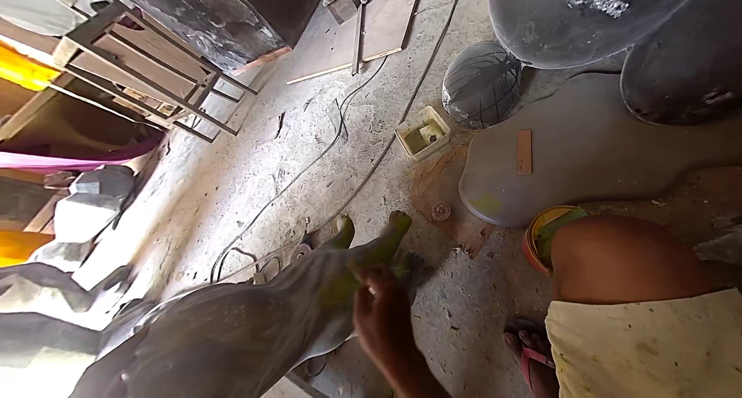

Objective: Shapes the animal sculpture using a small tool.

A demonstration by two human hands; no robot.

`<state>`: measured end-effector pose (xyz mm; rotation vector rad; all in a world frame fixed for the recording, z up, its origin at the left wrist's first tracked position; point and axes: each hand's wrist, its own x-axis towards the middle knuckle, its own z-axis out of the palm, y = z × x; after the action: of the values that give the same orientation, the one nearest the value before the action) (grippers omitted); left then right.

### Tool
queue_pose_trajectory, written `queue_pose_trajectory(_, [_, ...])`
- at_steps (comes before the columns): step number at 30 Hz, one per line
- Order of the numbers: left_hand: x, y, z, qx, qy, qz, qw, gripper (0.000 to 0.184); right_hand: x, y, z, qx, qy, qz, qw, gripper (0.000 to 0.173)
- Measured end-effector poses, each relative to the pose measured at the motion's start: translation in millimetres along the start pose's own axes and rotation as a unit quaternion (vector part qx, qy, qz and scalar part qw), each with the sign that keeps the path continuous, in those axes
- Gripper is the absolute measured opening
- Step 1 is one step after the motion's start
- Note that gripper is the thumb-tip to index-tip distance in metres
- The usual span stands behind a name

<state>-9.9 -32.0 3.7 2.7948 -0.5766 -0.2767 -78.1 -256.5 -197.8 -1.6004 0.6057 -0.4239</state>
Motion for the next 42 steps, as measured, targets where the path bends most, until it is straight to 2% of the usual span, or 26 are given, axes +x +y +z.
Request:
queue_pose_trajectory(2, [3, -35, -6, -0.033, -0.019, 0.089, 0.995, 0.12, 7, 18, -1, 0.003, 0.034, -0.007, 0.999, 0.04])
queue_pose_trajectory(4, [6, -44, -6, -0.043, -0.012, 0.114, 0.992, 0.12, 9, 26, 2, -0.014, 0.059, -0.022, 0.998, 0.038])
queue_pose_trajectory(8, [9, -45, -5, -0.048, -0.009, 0.129, 0.99, 0.12, 9, 16, 15, -0.08, 0.067, -0.026, 0.994, 0.035])
queue_pose_trajectory(12, [9, -44, -4, -0.053, -0.008, 0.114, 0.992, 0.121, 1, -1, 30, -0.179, -0.01, 0.007, 0.984, 0.039])
queue_pose_trajectory(15, [10, -44, -4, -0.055, -0.006, 0.11, 0.992, 0.122, -9, -8, 38, -0.258, -0.034, -0.009, 0.966, 0.036])
queue_pose_trajectory(18, [10, -38, -3, -0.055, -0.008, 0.092, 0.994, 0.123, -19, -7, 39, -0.283, -0.026, -0.042, 0.958, 0.034])
queue_pose_trajectory(21, [9, -38, -3, -0.048, -0.002, 0.085, 0.995, 0.121, -25, 3, 31, -0.259, -0.024, -0.094, 0.961, 0.033])
queue_pose_trajectory(24, [9, -42, -4, -0.053, -0.002, 0.093, 0.994, 0.121, -25, 25, 16, -0.116, -0.011, -0.129, 0.985, 0.03])
queue_pose_trajectory(26, [8, -41, -4, -0.049, 0.0, 0.09, 0.995, 0.119, -15, 45, 8, 0.006, 0.045, -0.105, 0.993, 0.033])
queue_pose_trajectory(28, [3, -32, -1, -0.021, 0.017, 0.059, 0.998, 0.116, -2, 67, 4, 0.06, 0.102, -0.067, 0.991, 0.039])
queue_pose_trajectory(31, [2, -35, -2, 0.003, 0.014, 0.067, 0.998, 0.115, 14, 86, 10, 0.074, 0.143, -0.028, 0.987, 0.038])
queue_pose_trajectory(34, [0, -9, 1, -0.006, 0.012, 0.058, 0.998, 0.114, 28, 91, 13, 0.065, 0.166, 0.027, 0.984, 0.034])
queue_pose_trajectory(38, [5, -62, -2, -0.005, 0.009, 0.098, 0.995, 0.118, 48, 96, 13, 0.036, 0.149, 0.064, 0.986, 0.035])
queue_pose_trajectory(39, [4, -64, -2, 0.002, 0.009, 0.096, 0.995, 0.118, 49, 94, 15, 0.029, 0.143, 0.061, 0.987, 0.035])
queue_pose_trajectory(42, [-3, -22, 1, -0.014, 0.014, 0.055, 0.998, 0.116, 39, 78, 20, 0.021, 0.123, 0.056, 0.991, 0.033])
